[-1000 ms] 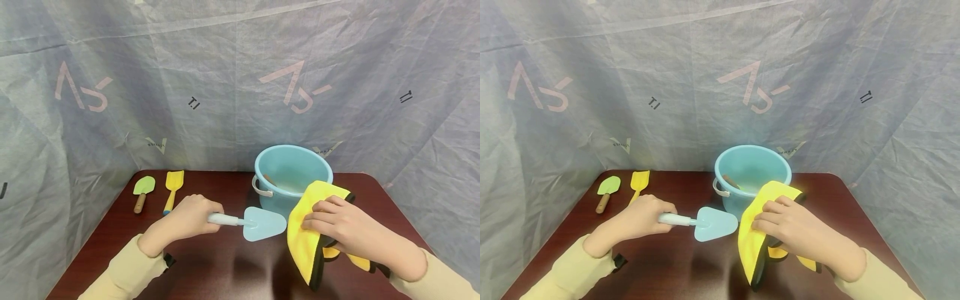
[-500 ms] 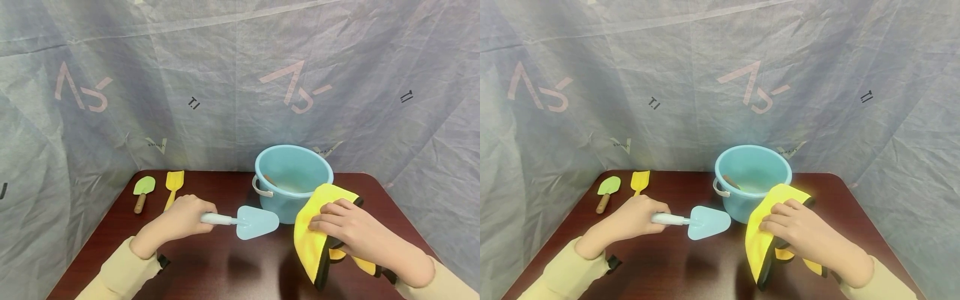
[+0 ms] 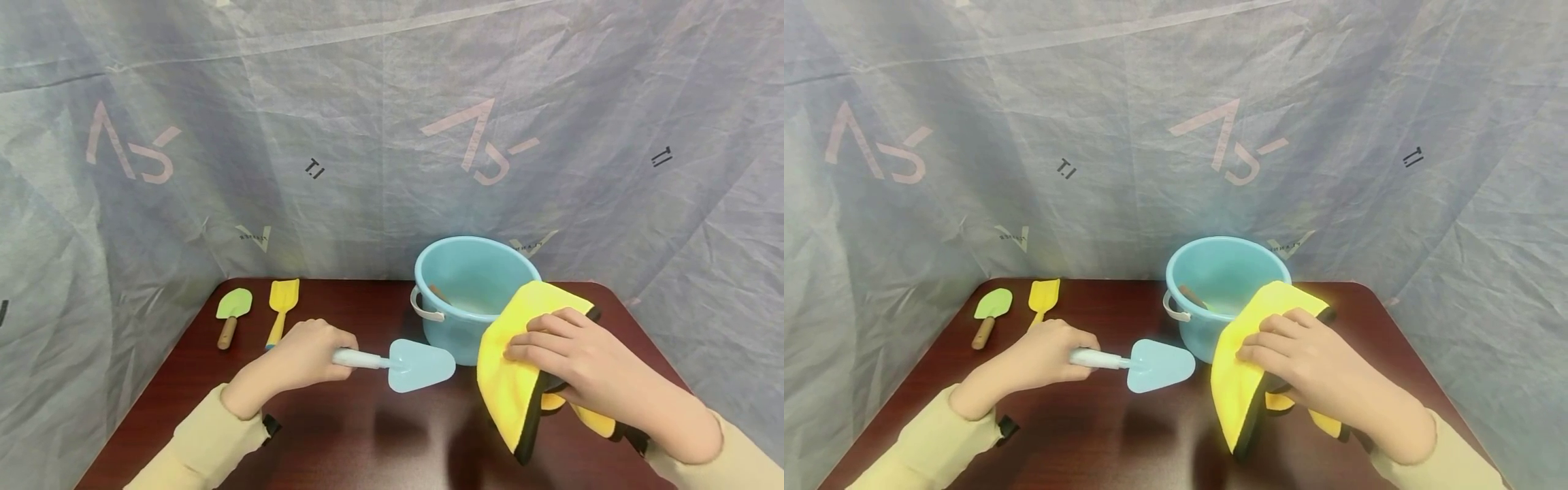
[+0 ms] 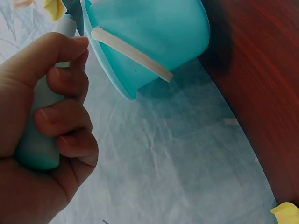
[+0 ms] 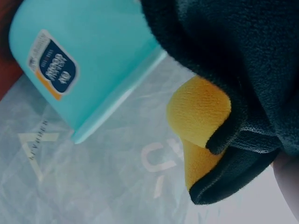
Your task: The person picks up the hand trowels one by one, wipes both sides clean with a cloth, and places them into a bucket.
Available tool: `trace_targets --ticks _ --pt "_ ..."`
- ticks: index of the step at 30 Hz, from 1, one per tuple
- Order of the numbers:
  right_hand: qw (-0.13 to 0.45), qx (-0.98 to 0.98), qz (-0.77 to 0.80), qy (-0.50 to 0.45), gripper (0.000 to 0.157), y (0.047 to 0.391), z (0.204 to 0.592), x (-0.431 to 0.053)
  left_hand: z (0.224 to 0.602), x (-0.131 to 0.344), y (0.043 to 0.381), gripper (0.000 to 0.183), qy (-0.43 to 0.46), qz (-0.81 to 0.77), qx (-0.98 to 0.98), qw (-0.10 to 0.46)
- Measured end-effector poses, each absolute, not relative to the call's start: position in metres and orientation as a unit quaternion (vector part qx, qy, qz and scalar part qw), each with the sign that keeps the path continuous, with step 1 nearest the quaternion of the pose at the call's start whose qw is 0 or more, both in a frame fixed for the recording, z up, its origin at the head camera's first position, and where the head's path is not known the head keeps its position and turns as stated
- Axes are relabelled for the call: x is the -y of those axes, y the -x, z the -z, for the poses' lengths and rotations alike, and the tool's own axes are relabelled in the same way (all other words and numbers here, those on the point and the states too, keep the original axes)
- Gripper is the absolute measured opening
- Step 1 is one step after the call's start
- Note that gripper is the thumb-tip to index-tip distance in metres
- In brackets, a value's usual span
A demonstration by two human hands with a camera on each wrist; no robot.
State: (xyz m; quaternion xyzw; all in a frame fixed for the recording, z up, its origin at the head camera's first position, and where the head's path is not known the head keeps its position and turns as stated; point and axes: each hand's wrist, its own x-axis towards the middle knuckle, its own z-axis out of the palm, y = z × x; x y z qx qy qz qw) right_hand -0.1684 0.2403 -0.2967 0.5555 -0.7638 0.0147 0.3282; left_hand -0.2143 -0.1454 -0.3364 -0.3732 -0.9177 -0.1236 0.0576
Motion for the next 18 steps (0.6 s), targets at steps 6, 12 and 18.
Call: trace_targets --ticks 6,12,18 --pt "0.328 0.761 -0.003 -0.560 0.078 0.170 0.285 -0.230 0.338 0.135 0.215 0.007 0.386 0.117 0.914 0.051" --pt "0.318 0.760 0.000 -0.567 0.056 0.172 0.280 -0.216 0.339 0.127 0.217 0.008 0.397 0.114 0.909 0.057" --pt "0.310 0.750 -0.003 -0.584 0.022 0.176 0.282 -0.203 0.337 0.121 0.216 0.008 0.403 0.108 0.907 0.057"
